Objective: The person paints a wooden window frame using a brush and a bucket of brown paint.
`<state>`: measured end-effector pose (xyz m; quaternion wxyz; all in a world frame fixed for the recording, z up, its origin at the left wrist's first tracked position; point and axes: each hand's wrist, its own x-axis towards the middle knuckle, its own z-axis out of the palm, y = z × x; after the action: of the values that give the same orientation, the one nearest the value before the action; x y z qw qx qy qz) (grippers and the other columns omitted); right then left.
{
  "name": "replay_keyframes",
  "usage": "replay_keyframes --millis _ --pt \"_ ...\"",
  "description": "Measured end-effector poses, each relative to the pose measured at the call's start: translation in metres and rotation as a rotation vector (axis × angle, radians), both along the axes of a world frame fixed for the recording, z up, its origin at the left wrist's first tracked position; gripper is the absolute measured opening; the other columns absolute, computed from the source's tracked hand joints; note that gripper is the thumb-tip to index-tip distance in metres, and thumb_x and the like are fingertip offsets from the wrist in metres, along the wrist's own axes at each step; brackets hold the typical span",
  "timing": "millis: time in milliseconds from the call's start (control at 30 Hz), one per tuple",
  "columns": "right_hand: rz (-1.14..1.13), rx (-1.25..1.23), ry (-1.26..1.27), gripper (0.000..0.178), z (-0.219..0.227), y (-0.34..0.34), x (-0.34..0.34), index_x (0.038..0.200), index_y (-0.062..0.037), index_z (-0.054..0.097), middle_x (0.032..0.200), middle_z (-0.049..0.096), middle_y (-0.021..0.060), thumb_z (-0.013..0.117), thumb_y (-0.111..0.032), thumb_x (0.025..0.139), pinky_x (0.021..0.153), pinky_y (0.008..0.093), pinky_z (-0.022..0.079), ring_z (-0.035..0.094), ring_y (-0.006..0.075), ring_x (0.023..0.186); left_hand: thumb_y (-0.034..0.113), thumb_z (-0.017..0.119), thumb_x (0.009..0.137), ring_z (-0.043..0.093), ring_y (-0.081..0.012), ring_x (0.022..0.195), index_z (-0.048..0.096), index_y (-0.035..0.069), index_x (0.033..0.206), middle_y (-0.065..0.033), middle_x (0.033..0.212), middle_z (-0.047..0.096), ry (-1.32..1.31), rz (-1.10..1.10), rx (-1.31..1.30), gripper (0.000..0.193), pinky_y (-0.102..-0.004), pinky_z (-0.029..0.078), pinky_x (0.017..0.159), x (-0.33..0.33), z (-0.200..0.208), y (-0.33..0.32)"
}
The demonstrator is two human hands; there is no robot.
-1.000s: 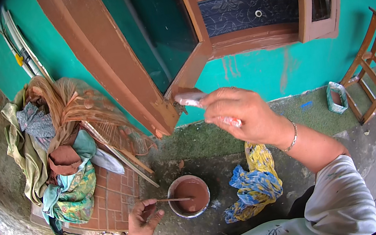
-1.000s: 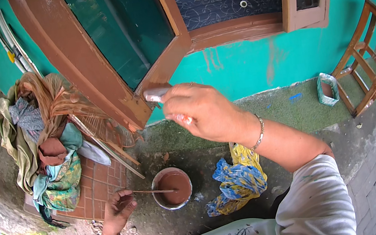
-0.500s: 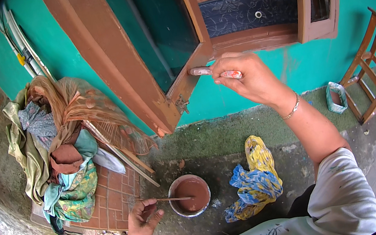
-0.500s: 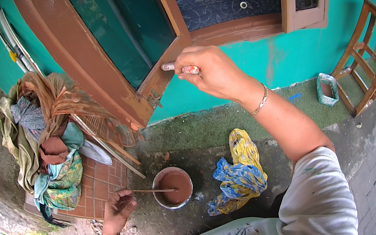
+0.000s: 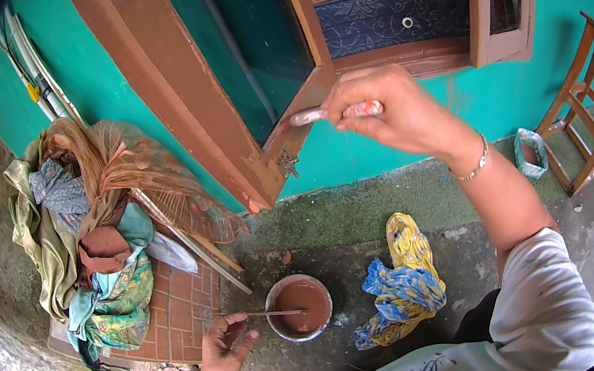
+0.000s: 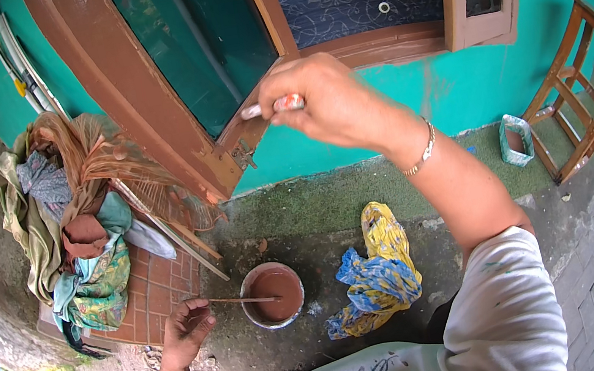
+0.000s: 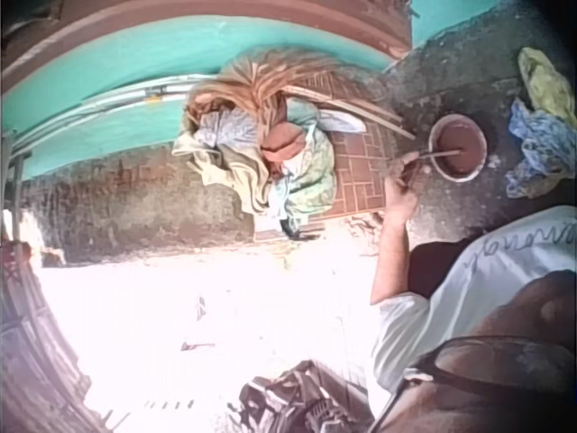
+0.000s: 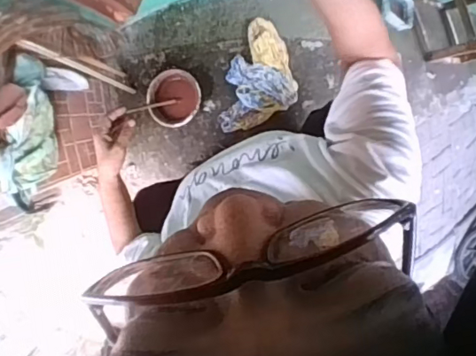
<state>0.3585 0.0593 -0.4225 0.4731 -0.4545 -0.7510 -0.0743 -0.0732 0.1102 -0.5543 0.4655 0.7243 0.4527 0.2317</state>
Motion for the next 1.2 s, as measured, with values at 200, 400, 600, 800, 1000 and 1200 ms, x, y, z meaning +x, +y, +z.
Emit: replay_keyframes --millis 200,400,600,800,1000,1200 --pt "-0.152 -0.013 0.148 0.009 -0.009 0.004 0.022 0.086 -0.0009 0.067 0.083 0.069 0.0114 0.072 0.002 0.08 0.07 0.0351 0.051 0.066 0.0253 0.075 0.005 0.08 0.084 0.062 -0.0187 0.105 0.062 -0.001 0.118 -0.0081 0.113 0.063 0.005 -0.021 0.001 0.039 -0.0321 0.052 0.094 -0.003 -0.001 0.003" --pt "0.141 -0.029 0.115 0.012 -0.007 -0.019 -0.024 0.089 -0.0022 0.069 0.084 0.069 0.0112 0.072 0.002 0.078 0.071 0.0361 0.052 0.068 0.0251 0.078 0.005 0.08 0.084 0.061 -0.0183 0.105 0.062 -0.001 0.118 -0.0079 0.115 0.062 -0.009 -0.007 -0.014 0.039 -0.0317 0.052 0.094 -0.007 -0.004 0.001" --pt "0.086 -0.04 0.165 0.013 -0.007 -0.006 -0.003 0.09 -0.0016 0.069 0.085 0.07 0.0099 0.07 0.005 0.078 0.074 0.0351 0.052 0.068 0.0243 0.081 0.005 0.08 0.084 0.061 -0.0188 0.105 0.062 -0.002 0.118 -0.0087 0.115 0.062 0.004 -0.005 -0.026 0.039 -0.032 0.052 0.094 -0.003 -0.001 -0.001" --pt "-0.046 -0.11 0.419 0.006 -0.027 0.034 0.047 0.086 -0.0009 0.069 0.082 0.069 0.005 0.07 0.003 0.081 0.074 0.0309 0.051 0.063 0.0135 0.08 0.005 0.08 0.084 0.061 -0.0186 0.105 0.062 -0.002 0.118 -0.0086 0.114 0.062 0.005 -0.002 -0.029 0.039 -0.0319 0.052 0.093 -0.003 0.002 -0.003" --pt "-0.193 -0.029 0.537 0.005 -0.032 0.024 0.082 0.085 -0.0017 0.07 0.086 0.07 0.0043 0.072 0.002 0.081 0.075 0.0284 0.052 0.063 0.0118 0.083 0.004 0.08 0.084 0.061 -0.0184 0.105 0.062 -0.002 0.118 -0.0085 0.114 0.062 -0.001 -0.004 -0.034 0.039 -0.0317 0.052 0.093 0.002 0.003 -0.001" --pt "0.234 -0.122 0.494 0.01 -0.028 -0.019 0.01 0.088 0.0003 0.069 0.1 0.072 0.0131 0.073 0.007 0.081 0.085 0.032 0.055 0.068 0.0184 0.097 0.005 0.08 0.084 0.062 -0.0189 0.105 0.063 -0.002 0.119 -0.0094 0.115 0.062 0.034 0.016 -0.022 0.039 -0.0315 0.052 0.092 -0.004 -0.002 -0.002"
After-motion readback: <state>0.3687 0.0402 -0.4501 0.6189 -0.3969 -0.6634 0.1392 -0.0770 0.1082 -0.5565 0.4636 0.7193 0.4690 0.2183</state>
